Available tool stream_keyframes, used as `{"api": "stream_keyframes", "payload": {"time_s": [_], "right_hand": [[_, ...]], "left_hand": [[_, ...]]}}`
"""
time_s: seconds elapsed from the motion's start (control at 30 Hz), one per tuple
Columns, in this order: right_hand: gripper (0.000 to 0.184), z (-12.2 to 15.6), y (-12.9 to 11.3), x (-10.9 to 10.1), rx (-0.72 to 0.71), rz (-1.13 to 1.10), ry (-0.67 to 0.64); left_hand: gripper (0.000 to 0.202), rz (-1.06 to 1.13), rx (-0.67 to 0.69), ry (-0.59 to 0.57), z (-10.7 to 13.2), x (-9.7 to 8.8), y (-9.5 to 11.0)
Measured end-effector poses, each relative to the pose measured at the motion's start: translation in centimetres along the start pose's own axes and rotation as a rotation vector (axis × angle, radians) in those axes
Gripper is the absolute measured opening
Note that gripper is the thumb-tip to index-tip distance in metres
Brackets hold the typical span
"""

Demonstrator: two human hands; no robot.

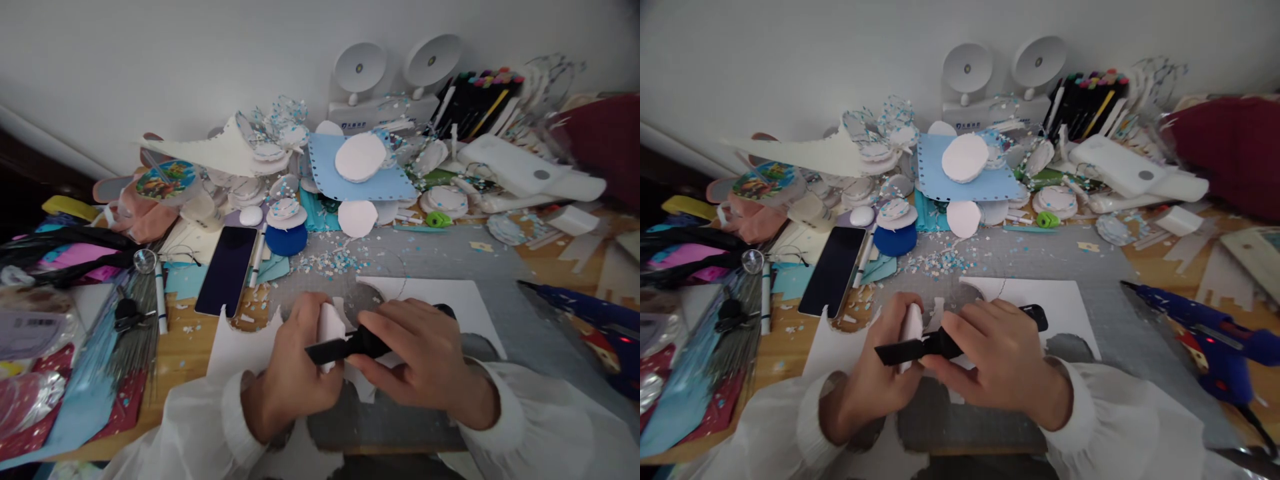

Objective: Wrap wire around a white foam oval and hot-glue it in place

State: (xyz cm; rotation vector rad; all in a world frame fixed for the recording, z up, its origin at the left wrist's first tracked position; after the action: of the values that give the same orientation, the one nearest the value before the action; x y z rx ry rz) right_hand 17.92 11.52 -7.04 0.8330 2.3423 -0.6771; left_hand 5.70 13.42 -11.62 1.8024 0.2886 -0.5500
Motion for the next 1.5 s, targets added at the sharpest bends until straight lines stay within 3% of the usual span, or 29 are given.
{"api": "stream_keyframes", "payload": {"time_s": [0.33, 0.5, 0.6, 0.7, 0.8, 0.97, 1.17, 1.33, 1.5], "right_hand": [[0.026, -0.2, 1.4, -1.1, 0.043, 0.021, 0.063], [0.027, -0.3, 1.2, -1.7, 0.026, 0.025, 0.096], [0.027, -0.3, 1.2, -2.1, 0.012, 0.016, 0.114], [0.030, -0.3, 0.7, -2.2, -0.031, -0.015, 0.111], [0.034, -0.4, 0.2, -2.3, -0.059, -0.029, 0.103], [0.036, -0.3, 0.0, -2.2, -0.073, -0.043, 0.088], [0.036, -0.2, -0.1, -2.1, -0.087, -0.040, 0.082], [0.036, -0.2, -0.3, -2.1, -0.096, -0.027, 0.080], [0.037, 0.0, -0.5, -1.9, -0.119, -0.038, 0.067]], "left_hand": [[0.047, 0.043, 0.068, -0.004, 0.0, 0.0, 0.6], [0.049, 0.139, 0.019, 0.005, 0.0, 0.0, 0.2], [0.042, 0.368, -0.097, -0.079, 0.1, 0.5, -0.2], [0.034, 0.715, -0.320, -0.153, 0.1, 1.3, -0.9], [0.042, 1.020, -0.523, -0.134, -0.2, 1.8, -1.2], [0.068, 1.269, -0.627, -0.153, -1.0, 2.2, -0.6], [0.058, 1.330, -0.749, -0.211, -0.7, 2.7, -1.1], [0.032, 1.155, -0.823, -0.105, -0.2, 2.1, -2.5], [0.027, 1.090, -0.717, 0.014, -0.6, 1.5, -2.8]]}}
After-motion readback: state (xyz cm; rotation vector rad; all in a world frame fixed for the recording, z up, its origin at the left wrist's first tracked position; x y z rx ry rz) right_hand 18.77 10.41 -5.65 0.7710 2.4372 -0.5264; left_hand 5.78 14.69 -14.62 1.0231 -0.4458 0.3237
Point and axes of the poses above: each hand's wrist, its own z-axis away from the middle knuckle, its own x-axis out of the palm, y = z × x, the point moved 8 cm from there along -z, towards the middle knuckle, and after that the axes turned 11 degrees about y, right-handed, at the moved point
